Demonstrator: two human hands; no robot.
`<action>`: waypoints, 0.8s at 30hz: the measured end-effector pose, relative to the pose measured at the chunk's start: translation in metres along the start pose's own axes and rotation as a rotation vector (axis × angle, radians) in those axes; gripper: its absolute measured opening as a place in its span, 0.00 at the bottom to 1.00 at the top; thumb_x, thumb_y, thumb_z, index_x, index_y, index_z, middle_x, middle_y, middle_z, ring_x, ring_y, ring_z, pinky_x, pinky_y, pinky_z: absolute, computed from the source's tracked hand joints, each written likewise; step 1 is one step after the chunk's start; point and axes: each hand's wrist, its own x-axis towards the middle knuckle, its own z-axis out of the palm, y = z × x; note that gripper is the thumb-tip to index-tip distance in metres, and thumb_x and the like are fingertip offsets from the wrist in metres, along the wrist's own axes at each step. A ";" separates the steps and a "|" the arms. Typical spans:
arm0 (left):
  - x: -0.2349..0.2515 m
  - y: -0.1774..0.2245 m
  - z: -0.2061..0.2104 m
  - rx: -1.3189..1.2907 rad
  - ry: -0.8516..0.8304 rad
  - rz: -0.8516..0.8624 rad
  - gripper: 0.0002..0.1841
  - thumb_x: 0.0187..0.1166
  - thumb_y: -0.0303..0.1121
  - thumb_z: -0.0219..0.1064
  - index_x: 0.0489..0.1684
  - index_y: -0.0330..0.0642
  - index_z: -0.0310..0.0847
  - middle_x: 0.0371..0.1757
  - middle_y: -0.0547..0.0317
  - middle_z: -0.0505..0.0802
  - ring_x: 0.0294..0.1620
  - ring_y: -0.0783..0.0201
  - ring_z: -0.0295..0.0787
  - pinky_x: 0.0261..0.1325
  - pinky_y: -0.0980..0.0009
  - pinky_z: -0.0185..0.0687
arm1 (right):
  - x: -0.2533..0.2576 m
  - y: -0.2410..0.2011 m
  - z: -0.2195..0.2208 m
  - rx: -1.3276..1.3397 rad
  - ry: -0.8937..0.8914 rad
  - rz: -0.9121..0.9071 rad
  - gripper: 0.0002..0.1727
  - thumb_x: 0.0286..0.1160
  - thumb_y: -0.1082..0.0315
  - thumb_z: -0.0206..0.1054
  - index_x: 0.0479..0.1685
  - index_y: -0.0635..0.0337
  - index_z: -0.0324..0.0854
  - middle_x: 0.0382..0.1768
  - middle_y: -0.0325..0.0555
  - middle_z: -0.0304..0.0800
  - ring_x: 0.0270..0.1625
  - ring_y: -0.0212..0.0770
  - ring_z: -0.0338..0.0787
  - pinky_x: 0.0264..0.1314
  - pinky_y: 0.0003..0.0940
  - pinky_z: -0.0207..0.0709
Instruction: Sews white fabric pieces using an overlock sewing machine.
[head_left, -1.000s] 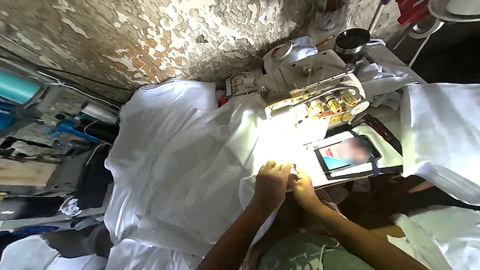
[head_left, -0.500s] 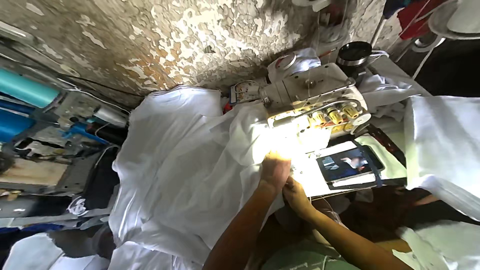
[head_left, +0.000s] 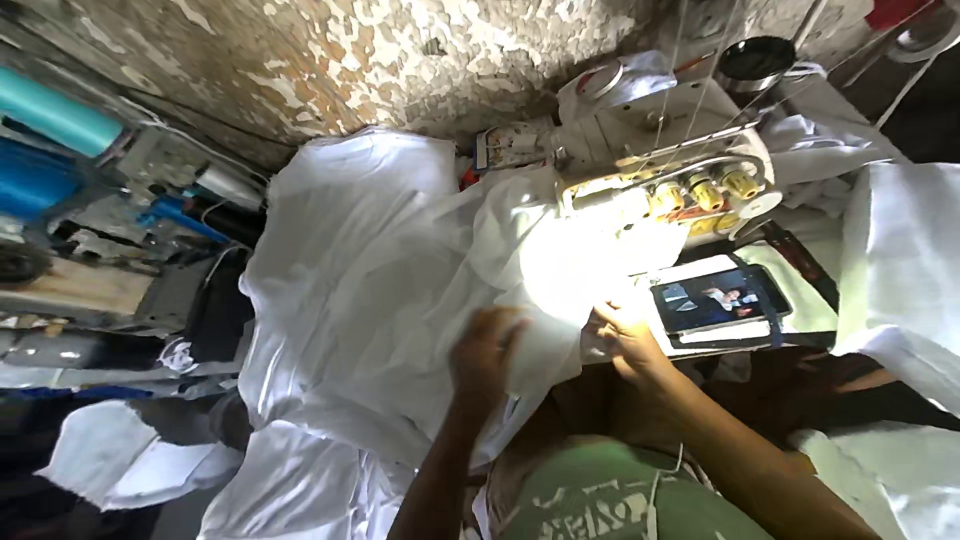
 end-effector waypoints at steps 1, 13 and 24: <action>-0.015 -0.031 -0.014 0.126 0.067 -0.130 0.17 0.81 0.37 0.70 0.60 0.36 0.89 0.63 0.39 0.89 0.46 0.49 0.92 0.45 0.54 0.89 | 0.000 0.001 -0.003 -0.014 -0.031 -0.001 0.10 0.88 0.74 0.56 0.43 0.60 0.84 0.31 0.38 0.91 0.32 0.29 0.88 0.41 0.24 0.85; -0.148 -0.164 -0.051 -0.086 0.239 -1.086 0.37 0.77 0.45 0.75 0.81 0.31 0.66 0.70 0.32 0.84 0.71 0.41 0.81 0.75 0.42 0.74 | -0.005 0.013 0.007 -0.226 -0.159 0.000 0.06 0.90 0.65 0.58 0.54 0.51 0.78 0.39 0.31 0.90 0.42 0.26 0.89 0.50 0.25 0.85; -0.124 -0.156 -0.249 0.060 0.360 -0.699 0.17 0.83 0.44 0.69 0.49 0.36 0.81 0.35 0.67 0.84 0.29 0.82 0.75 0.38 0.76 0.79 | -0.069 -0.021 -0.062 0.165 -0.814 0.094 0.16 0.74 0.54 0.72 0.60 0.39 0.91 0.51 0.28 0.97 0.52 0.22 0.94 0.59 0.21 0.87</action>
